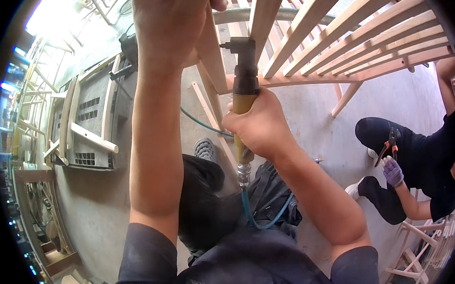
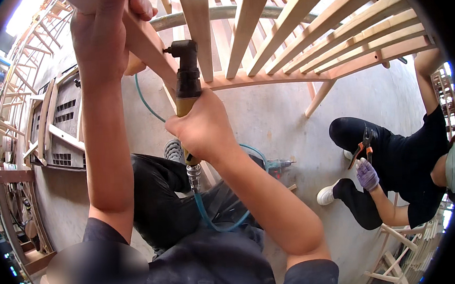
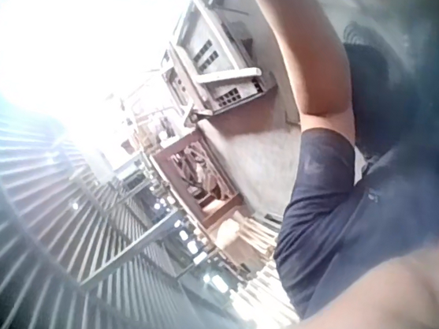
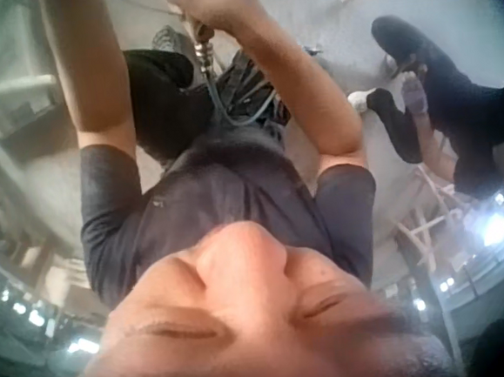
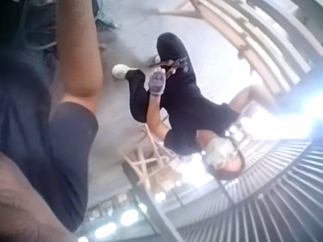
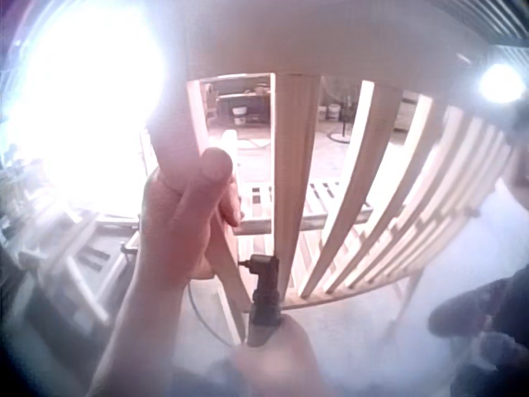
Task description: The person retrieves a drill bit from a workbench and walks to a wooden chair frame. They use a pneumatic drill to fasten the chair's back slats to the frame, working alongside another person who assists with the assembly. The person then returns to the workbench to change the drill bit and continues working on the chair.
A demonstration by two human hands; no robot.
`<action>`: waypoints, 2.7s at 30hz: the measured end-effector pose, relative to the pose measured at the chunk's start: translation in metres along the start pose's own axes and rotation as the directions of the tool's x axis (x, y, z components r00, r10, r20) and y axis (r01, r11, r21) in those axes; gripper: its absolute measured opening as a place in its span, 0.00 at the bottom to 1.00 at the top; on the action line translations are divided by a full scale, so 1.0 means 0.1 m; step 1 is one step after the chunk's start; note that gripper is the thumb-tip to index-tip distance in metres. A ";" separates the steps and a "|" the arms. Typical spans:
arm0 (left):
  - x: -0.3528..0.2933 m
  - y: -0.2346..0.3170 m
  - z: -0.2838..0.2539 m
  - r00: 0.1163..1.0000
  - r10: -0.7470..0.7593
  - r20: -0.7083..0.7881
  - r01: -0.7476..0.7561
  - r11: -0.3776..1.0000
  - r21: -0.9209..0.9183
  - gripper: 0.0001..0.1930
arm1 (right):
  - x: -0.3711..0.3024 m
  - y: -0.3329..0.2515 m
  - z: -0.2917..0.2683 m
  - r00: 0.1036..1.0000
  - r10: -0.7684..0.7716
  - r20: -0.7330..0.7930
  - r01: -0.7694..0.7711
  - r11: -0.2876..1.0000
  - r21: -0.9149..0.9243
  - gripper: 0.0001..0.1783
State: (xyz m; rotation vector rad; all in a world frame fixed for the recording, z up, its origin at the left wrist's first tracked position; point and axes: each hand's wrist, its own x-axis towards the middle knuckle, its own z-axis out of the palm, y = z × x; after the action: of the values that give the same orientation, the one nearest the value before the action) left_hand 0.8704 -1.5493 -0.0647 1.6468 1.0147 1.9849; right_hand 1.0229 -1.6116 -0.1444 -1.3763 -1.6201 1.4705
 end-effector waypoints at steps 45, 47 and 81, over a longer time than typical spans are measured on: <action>-0.05 0.02 0.03 0.999 -0.008 -0.035 0.006 0.998 -0.067 0.27 | 0.19 0.10 -0.17 0.993 -0.083 0.078 0.087 0.995 -0.056 0.24; -0.13 0.04 0.00 0.996 0.011 -0.084 0.001 0.990 0.138 0.27 | 0.18 0.17 -0.11 0.993 -0.112 0.024 0.112 0.994 -0.010 0.23; -1.27 -0.23 0.13 0.558 -0.824 0.103 0.812 0.567 0.140 0.29 | 0.11 0.93 0.15 0.977 -0.184 0.107 0.083 0.794 0.602 0.36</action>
State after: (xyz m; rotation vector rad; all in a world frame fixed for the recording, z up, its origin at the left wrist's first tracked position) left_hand 0.9108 -1.6167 -0.1683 0.9949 1.4560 1.1535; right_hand 1.0349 -1.6184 -0.2380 -0.7825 -1.1483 1.8293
